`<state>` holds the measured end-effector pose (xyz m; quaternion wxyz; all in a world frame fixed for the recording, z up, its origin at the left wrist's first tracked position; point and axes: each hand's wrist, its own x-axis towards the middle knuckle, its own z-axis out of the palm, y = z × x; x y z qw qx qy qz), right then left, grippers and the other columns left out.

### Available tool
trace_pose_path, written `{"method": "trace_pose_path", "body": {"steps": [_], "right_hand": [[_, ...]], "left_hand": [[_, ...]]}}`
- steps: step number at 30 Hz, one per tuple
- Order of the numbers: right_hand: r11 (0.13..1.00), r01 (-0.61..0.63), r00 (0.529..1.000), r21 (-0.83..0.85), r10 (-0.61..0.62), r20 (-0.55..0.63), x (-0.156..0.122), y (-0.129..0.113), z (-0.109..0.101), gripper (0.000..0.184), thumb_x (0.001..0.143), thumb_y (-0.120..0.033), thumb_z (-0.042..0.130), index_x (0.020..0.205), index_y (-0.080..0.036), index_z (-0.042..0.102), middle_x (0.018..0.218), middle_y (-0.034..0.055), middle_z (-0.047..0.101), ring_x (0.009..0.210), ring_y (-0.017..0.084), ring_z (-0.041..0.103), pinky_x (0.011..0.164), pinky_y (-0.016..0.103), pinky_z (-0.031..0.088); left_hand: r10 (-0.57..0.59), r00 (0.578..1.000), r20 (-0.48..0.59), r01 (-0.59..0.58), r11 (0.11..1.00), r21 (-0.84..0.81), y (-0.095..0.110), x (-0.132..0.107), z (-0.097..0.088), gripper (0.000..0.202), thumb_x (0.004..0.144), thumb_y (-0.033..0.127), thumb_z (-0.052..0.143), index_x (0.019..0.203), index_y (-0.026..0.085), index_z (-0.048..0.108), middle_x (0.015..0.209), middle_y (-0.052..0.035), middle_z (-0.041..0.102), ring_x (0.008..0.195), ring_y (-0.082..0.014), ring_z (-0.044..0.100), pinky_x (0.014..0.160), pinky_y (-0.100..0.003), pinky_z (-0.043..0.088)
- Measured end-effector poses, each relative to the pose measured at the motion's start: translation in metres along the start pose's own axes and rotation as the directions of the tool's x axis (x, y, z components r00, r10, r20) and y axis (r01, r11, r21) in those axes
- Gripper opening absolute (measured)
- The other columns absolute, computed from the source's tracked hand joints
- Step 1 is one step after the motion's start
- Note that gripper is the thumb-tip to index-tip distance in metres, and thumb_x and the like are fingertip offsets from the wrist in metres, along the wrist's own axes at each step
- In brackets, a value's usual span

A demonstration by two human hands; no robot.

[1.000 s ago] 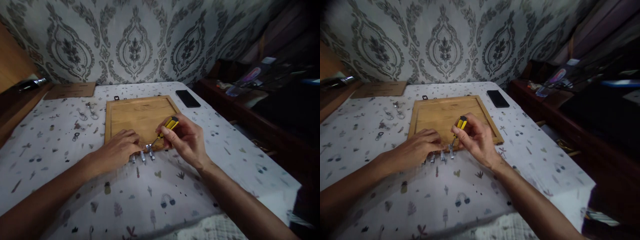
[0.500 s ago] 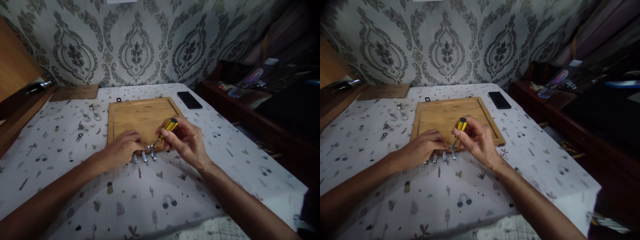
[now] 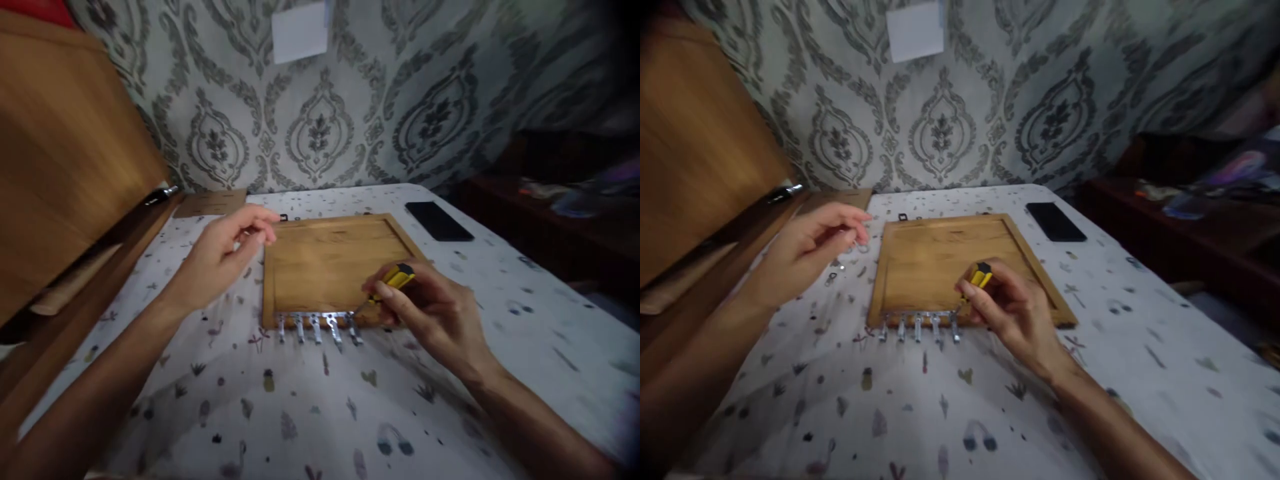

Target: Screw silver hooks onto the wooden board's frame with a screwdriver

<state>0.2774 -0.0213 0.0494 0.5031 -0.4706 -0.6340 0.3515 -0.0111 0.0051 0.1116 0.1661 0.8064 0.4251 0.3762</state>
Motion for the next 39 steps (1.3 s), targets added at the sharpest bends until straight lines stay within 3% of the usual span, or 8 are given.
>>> {"method": "trace_pose_path", "body": {"steps": [4, 6, 8, 11, 18, 24, 32, 39], "right_hand": [[1.0, 0.01, 1.0, -0.022, -0.011, -0.021, 0.002, -0.002, 0.001, 0.05, 0.079, -0.069, 0.081, 0.076, -0.02, 0.072, 0.071, 0.0079, 0.071, 0.045, 0.013, 0.059, 0.039, 0.024, 0.051], [0.999, 0.018, 0.999, -0.034, -0.019, -0.027, 0.003, -0.002, 0.001, 0.051, 0.079, -0.071, 0.079, 0.074, -0.021, 0.074, 0.067, 0.0076, 0.069, 0.043, 0.013, 0.057, 0.038, 0.024, 0.05], [0.999, 0.02, 0.999, -0.042, -0.022, -0.041, 0.003, -0.002, 0.001, 0.053, 0.077, -0.073, 0.08, 0.073, -0.021, 0.074, 0.064, 0.0074, 0.068, 0.041, 0.013, 0.056, 0.036, 0.024, 0.049], [0.999, 0.012, 0.999, -0.037, -0.013, -0.046, 0.003, -0.002, -0.001, 0.052, 0.074, -0.072, 0.083, 0.073, -0.021, 0.074, 0.069, 0.0086, 0.071, 0.041, 0.013, 0.058, 0.036, 0.025, 0.05], [0.998, 0.04, 0.999, -0.052, -0.041, -0.02, 0.001, 0.004, -0.004, 0.046, 0.083, -0.066, 0.078, 0.075, -0.021, 0.073, 0.074, 0.0088, 0.072, 0.044, 0.013, 0.06, 0.039, 0.024, 0.051], [1.0, 0.026, 1.0, -0.01, -0.026, -0.013, 0.001, 0.003, -0.002, 0.05, 0.08, -0.069, 0.08, 0.076, -0.02, 0.071, 0.07, 0.0068, 0.071, 0.044, 0.012, 0.06, 0.04, 0.022, 0.052], [0.998, 0.046, 0.999, 0.038, -0.047, 0.024, -0.001, 0.007, -0.002, 0.045, 0.085, -0.065, 0.078, 0.08, -0.021, 0.068, 0.068, 0.001, 0.068, 0.046, 0.011, 0.058, 0.042, 0.022, 0.051], [0.995, 0.087, 0.995, 0.056, -0.09, 0.041, -0.001, 0.01, -0.002, 0.042, 0.089, -0.059, 0.076, 0.08, -0.02, 0.064, 0.072, -0.0003, 0.068, 0.046, 0.009, 0.059, 0.042, 0.02, 0.051]], "left_hand": [[-0.138, 0.99, 0.008, 0.136, 0.986, 0.091, -0.031, -0.01, -0.026, 0.027, 0.103, 0.031, 0.05, 0.118, 0.016, 0.066, 0.101, -0.0059, 0.072, 0.093, -0.0196, 0.07, 0.079, -0.029, 0.054], [-0.21, 0.973, 0.093, 0.177, 0.944, 0.279, -0.054, -0.017, -0.024, 0.028, 0.102, 0.028, 0.047, 0.118, 0.017, 0.067, 0.107, -0.0079, 0.073, 0.096, -0.0216, 0.069, 0.078, -0.03, 0.054], [-0.256, 0.947, 0.193, 0.134, 0.864, 0.485, -0.075, -0.023, -0.017, 0.032, 0.1, 0.019, 0.041, 0.116, 0.017, 0.069, 0.11, -0.0084, 0.072, 0.1, -0.022, 0.069, 0.087, -0.034, 0.054], [-0.298, 0.923, 0.244, 0.123, 0.827, 0.548, -0.092, -0.027, -0.002, 0.031, 0.098, 0.015, 0.041, 0.108, 0.018, 0.071, 0.11, -0.0079, 0.072, 0.104, -0.0231, 0.069, 0.093, -0.036, 0.054], [-0.401, 0.885, 0.238, 0.162, 0.742, 0.65, -0.092, -0.029, 0.027, 0.024, 0.098, 0.016, 0.048, 0.098, 0.019, 0.071, 0.109, -0.0099, 0.075, 0.101, -0.0269, 0.071, 0.084, -0.035, 0.054], [-0.429, 0.879, 0.206, 0.159, 0.672, 0.724, -0.087, -0.033, 0.038, 0.024, 0.096, 0.012, 0.046, 0.096, 0.018, 0.069, 0.107, -0.0122, 0.073, 0.089, -0.0254, 0.07, 0.074, -0.033, 0.05], [-0.421, 0.882, 0.21, 0.186, 0.723, 0.665, -0.097, -0.037, 0.034, 0.017, 0.092, 0.02, 0.049, 0.087, 0.022, 0.065, 0.097, -0.0074, 0.074, 0.094, -0.0261, 0.068, 0.076, -0.032, 0.047], [-0.407, 0.891, 0.2, 0.235, 0.791, 0.565, -0.103, -0.044, 0.026, 0.018, 0.09, 0.031, 0.048, 0.079, 0.025, 0.06, 0.086, -0.0032, 0.07, 0.082, -0.025, 0.063, 0.068, -0.032, 0.04]]}}
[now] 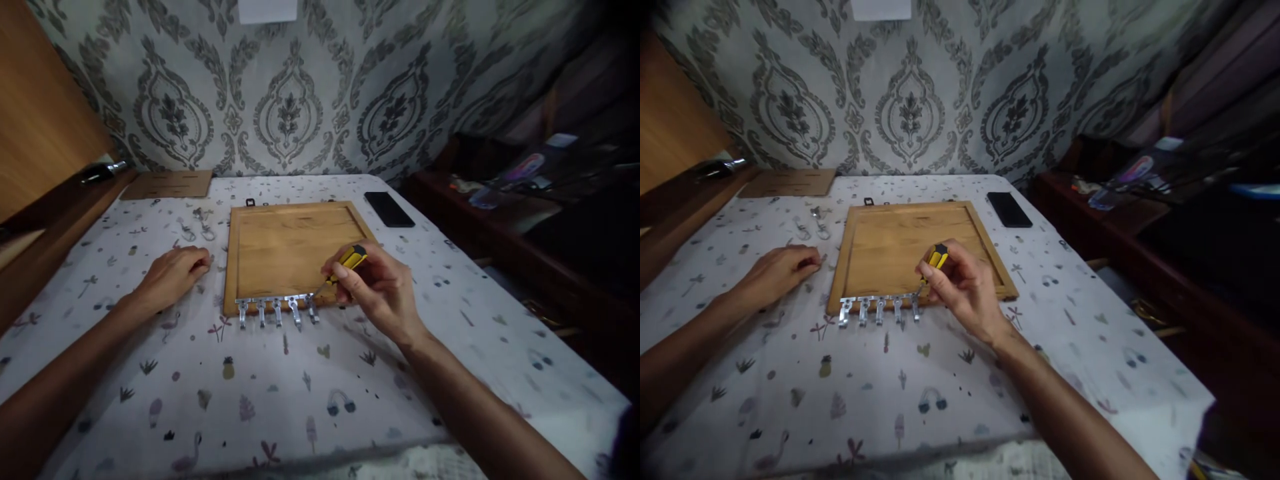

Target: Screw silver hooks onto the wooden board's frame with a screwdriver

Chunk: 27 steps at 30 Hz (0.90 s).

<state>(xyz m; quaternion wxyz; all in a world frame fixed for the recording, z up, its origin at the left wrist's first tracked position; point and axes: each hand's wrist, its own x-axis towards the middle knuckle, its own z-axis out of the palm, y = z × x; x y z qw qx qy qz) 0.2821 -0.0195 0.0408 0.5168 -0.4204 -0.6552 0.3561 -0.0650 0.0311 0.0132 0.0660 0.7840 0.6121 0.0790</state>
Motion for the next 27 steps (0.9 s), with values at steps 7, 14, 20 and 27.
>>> {"method": "trace_pose_path", "body": {"steps": [7, 14, 20, 27], "right_hand": [[1.0, -0.002, 1.0, 0.026, 0.002, 0.011, 0.001, -0.001, 0.0, 0.04, 0.088, -0.056, 0.078, 0.081, -0.021, 0.063, 0.074, -0.0006, 0.069, 0.045, 0.007, 0.057, 0.043, 0.021, 0.05], [1.0, -0.01, 1.0, 0.024, 0.01, 0.021, 0.0, 0.001, 0.0, 0.042, 0.088, -0.06, 0.077, 0.082, -0.021, 0.063, 0.07, -0.0022, 0.065, 0.046, 0.008, 0.057, 0.043, 0.022, 0.049], [0.999, 0.023, 1.0, 0.035, -0.024, 0.008, 0.001, 0.001, 0.0, 0.044, 0.088, -0.06, 0.078, 0.079, -0.019, 0.062, 0.071, -0.0019, 0.064, 0.045, 0.007, 0.057, 0.042, 0.02, 0.048], [0.997, 0.034, 0.999, 0.071, -0.036, 0.02, 0.001, 0.004, -0.002, 0.041, 0.089, -0.057, 0.078, 0.081, -0.02, 0.062, 0.069, -0.003, 0.063, 0.045, 0.006, 0.057, 0.042, 0.02, 0.047]], "left_hand": [[0.078, 0.997, 0.021, -0.077, 0.996, -0.035, -0.005, 0.001, 0.0, 0.023, 0.086, 0.033, 0.044, 0.082, 0.024, 0.064, 0.089, -0.0064, 0.072, 0.085, -0.0265, 0.064, 0.077, -0.036, 0.045], [0.07, 0.994, 0.085, -0.064, 0.996, -0.061, 0.001, 0.004, -0.009, 0.02, 0.084, 0.034, 0.043, 0.08, 0.023, 0.06, 0.084, -0.0051, 0.069, 0.077, -0.0245, 0.062, 0.075, -0.034, 0.044], [0.044, 0.997, 0.057, -0.044, 0.999, -0.01, 0.001, 0.004, -0.006, 0.013, 0.078, 0.034, 0.044, 0.076, 0.024, 0.052, 0.076, -0.0036, 0.063, 0.074, -0.0242, 0.059, 0.07, -0.033, 0.039], [0.092, 0.993, 0.071, -0.086, 0.993, -0.079, -0.006, 0.005, -0.006, 0.019, 0.082, 0.036, 0.042, 0.079, 0.023, 0.056, 0.079, -0.0044, 0.066, 0.074, -0.0238, 0.059, 0.076, -0.034, 0.043]]}}
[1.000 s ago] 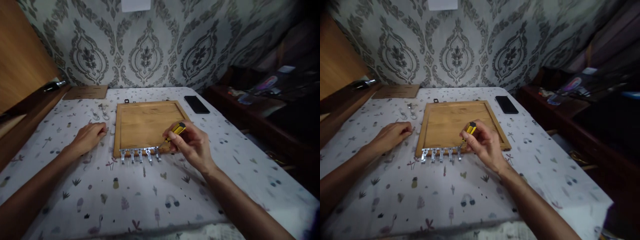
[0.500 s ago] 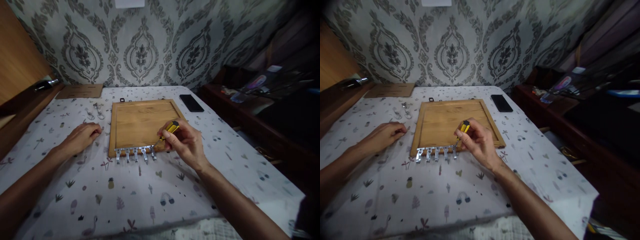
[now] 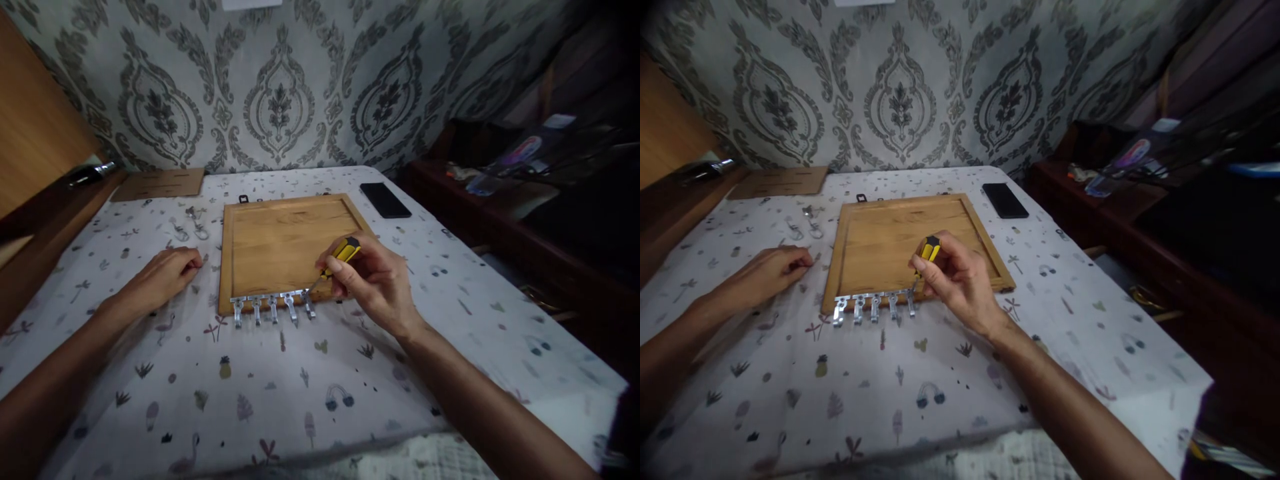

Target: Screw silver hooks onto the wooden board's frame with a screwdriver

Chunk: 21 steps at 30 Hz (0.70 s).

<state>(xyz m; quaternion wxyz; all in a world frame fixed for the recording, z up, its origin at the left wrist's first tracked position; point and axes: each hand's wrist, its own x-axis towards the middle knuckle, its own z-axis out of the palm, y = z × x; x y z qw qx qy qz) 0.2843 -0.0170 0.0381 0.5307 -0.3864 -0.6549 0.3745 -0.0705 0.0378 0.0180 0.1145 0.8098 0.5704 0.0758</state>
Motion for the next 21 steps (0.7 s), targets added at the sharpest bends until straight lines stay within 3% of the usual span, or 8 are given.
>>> {"method": "trace_pose_path", "body": {"steps": [7, 13, 17, 21], "right_hand": [[1.0, 0.001, 1.0, 0.003, -0.001, -0.008, 0.001, 0.0, 0.001, 0.042, 0.089, -0.057, 0.079, 0.081, -0.02, 0.062, 0.068, -0.0037, 0.061, 0.045, 0.006, 0.057, 0.042, 0.02, 0.047], [1.0, 0.0, 1.0, 0.011, 0.0, -0.001, 0.002, -0.001, 0.001, 0.043, 0.088, -0.059, 0.079, 0.082, -0.02, 0.061, 0.07, -0.0026, 0.063, 0.045, 0.006, 0.057, 0.041, 0.019, 0.047], [1.0, -0.003, 1.0, 0.02, 0.003, -0.002, 0.002, -0.001, 0.001, 0.043, 0.088, -0.059, 0.079, 0.082, -0.02, 0.061, 0.072, -0.0019, 0.065, 0.045, 0.006, 0.057, 0.042, 0.02, 0.048], [1.0, 0.003, 1.0, 0.029, -0.003, -0.001, 0.002, -0.001, 0.001, 0.042, 0.089, -0.059, 0.078, 0.082, -0.02, 0.061, 0.071, -0.0027, 0.064, 0.045, 0.006, 0.057, 0.042, 0.02, 0.047]], "left_hand": [[-0.009, 0.998, 0.055, 0.008, 1.0, 0.024, -0.001, 0.003, -0.006, 0.009, 0.079, 0.029, 0.048, 0.074, 0.023, 0.053, 0.073, -0.0014, 0.063, 0.07, -0.0205, 0.057, 0.069, -0.03, 0.04], [-0.013, 1.0, -0.012, 0.013, 1.0, 0.0, 0.005, 0.001, -0.005, 0.009, 0.074, 0.031, 0.048, 0.072, 0.023, 0.05, 0.068, -0.0005, 0.06, 0.067, -0.0201, 0.054, 0.064, -0.029, 0.036], [-0.038, 0.999, -0.025, 0.034, 0.985, -0.169, 0.019, -0.003, -0.009, 0.018, 0.077, 0.037, 0.052, 0.079, 0.022, 0.061, 0.071, -0.0004, 0.064, 0.066, -0.0188, 0.056, 0.063, -0.028, 0.039], [0.017, 0.999, 0.047, 0.005, 0.903, -0.43, 0.057, -0.003, -0.011, 0.022, 0.086, 0.04, 0.059, 0.088, 0.021, 0.069, 0.078, -0.0005, 0.068, 0.067, -0.0165, 0.059, 0.061, -0.025, 0.042]]}}
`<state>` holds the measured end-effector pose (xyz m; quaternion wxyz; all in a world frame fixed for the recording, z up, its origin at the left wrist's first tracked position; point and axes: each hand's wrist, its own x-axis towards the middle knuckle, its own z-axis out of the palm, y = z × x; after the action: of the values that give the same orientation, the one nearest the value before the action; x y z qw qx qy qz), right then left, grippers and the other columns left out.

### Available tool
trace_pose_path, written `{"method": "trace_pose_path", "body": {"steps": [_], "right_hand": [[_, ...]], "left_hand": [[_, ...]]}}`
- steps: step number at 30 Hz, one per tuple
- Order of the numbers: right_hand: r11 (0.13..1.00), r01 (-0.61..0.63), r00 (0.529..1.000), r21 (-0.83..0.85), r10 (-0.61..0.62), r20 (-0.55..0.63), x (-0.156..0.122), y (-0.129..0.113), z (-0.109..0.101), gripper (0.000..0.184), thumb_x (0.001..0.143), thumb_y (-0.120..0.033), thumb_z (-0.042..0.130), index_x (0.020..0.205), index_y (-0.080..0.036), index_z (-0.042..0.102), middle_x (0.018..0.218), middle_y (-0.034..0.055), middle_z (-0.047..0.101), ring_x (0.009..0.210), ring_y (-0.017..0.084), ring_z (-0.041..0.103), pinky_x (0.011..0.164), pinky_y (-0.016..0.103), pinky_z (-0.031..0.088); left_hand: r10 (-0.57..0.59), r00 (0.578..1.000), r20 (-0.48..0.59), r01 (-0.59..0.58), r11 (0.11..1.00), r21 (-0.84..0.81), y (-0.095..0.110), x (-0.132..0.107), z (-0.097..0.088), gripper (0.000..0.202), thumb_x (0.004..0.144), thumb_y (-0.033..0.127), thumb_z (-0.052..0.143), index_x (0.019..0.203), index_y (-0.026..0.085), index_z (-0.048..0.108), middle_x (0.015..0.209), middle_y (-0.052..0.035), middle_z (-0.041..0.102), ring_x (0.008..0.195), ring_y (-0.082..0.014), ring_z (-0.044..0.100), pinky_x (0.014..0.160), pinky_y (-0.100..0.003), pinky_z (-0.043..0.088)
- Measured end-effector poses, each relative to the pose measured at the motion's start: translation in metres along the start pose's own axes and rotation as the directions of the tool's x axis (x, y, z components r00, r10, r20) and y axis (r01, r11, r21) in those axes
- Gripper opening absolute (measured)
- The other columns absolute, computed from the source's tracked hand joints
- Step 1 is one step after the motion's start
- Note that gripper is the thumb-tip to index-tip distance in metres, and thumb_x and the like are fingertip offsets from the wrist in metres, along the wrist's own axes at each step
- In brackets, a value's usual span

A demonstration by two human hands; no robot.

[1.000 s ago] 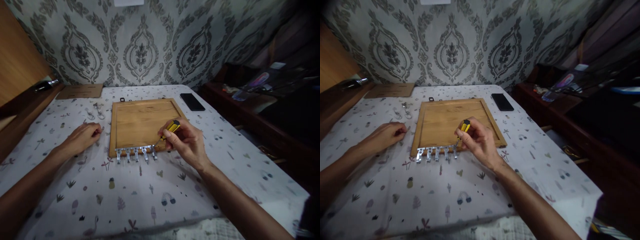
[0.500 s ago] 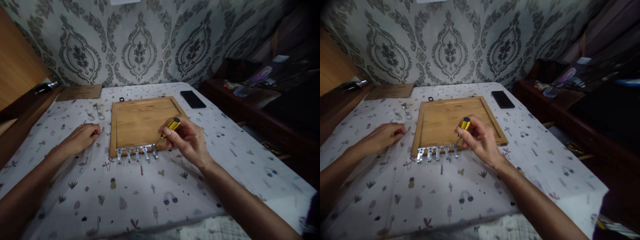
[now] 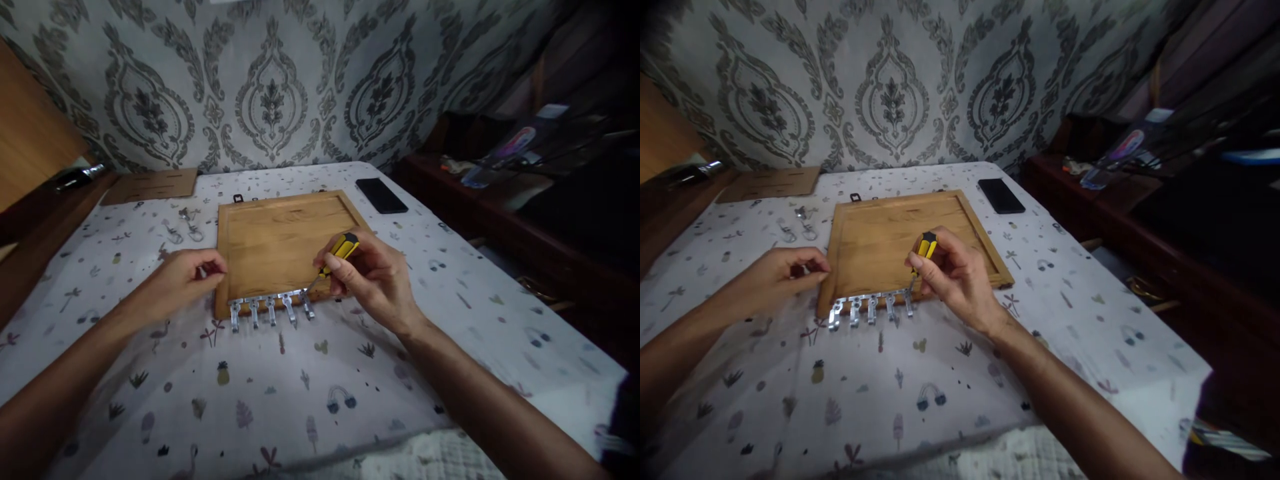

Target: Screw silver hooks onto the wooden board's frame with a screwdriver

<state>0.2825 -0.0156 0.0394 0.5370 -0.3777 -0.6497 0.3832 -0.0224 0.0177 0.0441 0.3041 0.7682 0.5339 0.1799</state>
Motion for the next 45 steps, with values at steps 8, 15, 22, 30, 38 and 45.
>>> {"method": "trace_pose_path", "body": {"steps": [8, 15, 22, 30, 38, 45], "right_hand": [[1.0, 0.0, 1.0, -0.026, 0.0, -0.004, -0.002, 0.002, -0.002, 0.039, 0.091, -0.057, 0.077, 0.084, -0.022, 0.062, 0.071, -0.0033, 0.064, 0.046, 0.007, 0.057, 0.043, 0.022, 0.048], [0.999, 0.006, 1.0, -0.034, -0.006, 0.005, -0.001, 0.0, -0.002, 0.042, 0.09, -0.059, 0.077, 0.082, -0.021, 0.061, 0.068, -0.0042, 0.06, 0.047, 0.008, 0.058, 0.043, 0.021, 0.047], [1.0, -0.007, 1.0, -0.019, 0.007, 0.008, -0.001, 0.0, -0.003, 0.038, 0.087, -0.053, 0.082, 0.082, -0.021, 0.063, 0.069, -0.0044, 0.058, 0.049, 0.008, 0.059, 0.044, 0.022, 0.048], [1.0, 0.006, 1.0, -0.03, -0.006, 0.013, -0.001, 0.0, -0.003, 0.038, 0.088, -0.054, 0.081, 0.083, -0.021, 0.063, 0.072, -0.0036, 0.059, 0.049, 0.009, 0.059, 0.044, 0.022, 0.048], [0.998, 0.009, 1.0, -0.058, -0.008, 0.015, -0.002, 0.0, -0.004, 0.038, 0.089, -0.054, 0.08, 0.084, -0.02, 0.062, 0.077, -0.0019, 0.064, 0.049, 0.008, 0.059, 0.044, 0.022, 0.048], [0.998, 0.028, 0.999, -0.063, -0.026, 0.022, -0.002, 0.003, -0.005, 0.036, 0.09, -0.052, 0.08, 0.084, -0.021, 0.063, 0.07, -0.0039, 0.06, 0.049, 0.009, 0.059, 0.045, 0.023, 0.048]], "left_hand": [[0.198, 0.9, 0.388, -0.08, 0.951, -0.3, 0.068, 0.034, 0.045, 0.007, 0.082, 0.025, 0.064, 0.084, 0.018, 0.065, 0.07, 0.003, 0.062, 0.061, -0.012, 0.053, 0.056, -0.022, 0.039], [0.162, 0.887, 0.433, 0.002, 0.935, -0.354, 0.063, 0.059, 0.062, 0.015, 0.077, 0.018, 0.069, 0.087, 0.019, 0.057, 0.079, 0.002, 0.061, 0.069, -0.0143, 0.058, 0.061, -0.025, 0.043], [0.162, 0.86, 0.485, -0.016, 0.956, -0.292, 0.068, 0.064, 0.065, 0.014, 0.078, 0.015, 0.068, 0.088, 0.019, 0.059, 0.075, 0.0028, 0.061, 0.064, -0.0139, 0.057, 0.06, -0.025, 0.041], [0.171, 0.86, 0.48, -0.034, 0.959, -0.28, 0.07, 0.065, 0.065, 0.014, 0.076, 0.014, 0.066, 0.084, 0.019, 0.057, 0.072, 0.0036, 0.06, 0.065, -0.0142, 0.057, 0.06, -0.025, 0.041], [0.156, 0.853, 0.498, 0.0, 0.955, -0.298, 0.07, 0.067, 0.068, 0.016, 0.077, 0.018, 0.072, 0.085, 0.018, 0.058, 0.072, 0.004, 0.056, 0.063, -0.0126, 0.052, 0.058, -0.025, 0.039], [0.13, 0.875, 0.467, 0.006, 0.961, -0.277, 0.07, 0.068, 0.07, 0.024, 0.075, 0.028, 0.079, 0.081, 0.02, 0.056, 0.068, 0.0052, 0.049, 0.059, -0.012, 0.046, 0.054, -0.024, 0.034]]}}
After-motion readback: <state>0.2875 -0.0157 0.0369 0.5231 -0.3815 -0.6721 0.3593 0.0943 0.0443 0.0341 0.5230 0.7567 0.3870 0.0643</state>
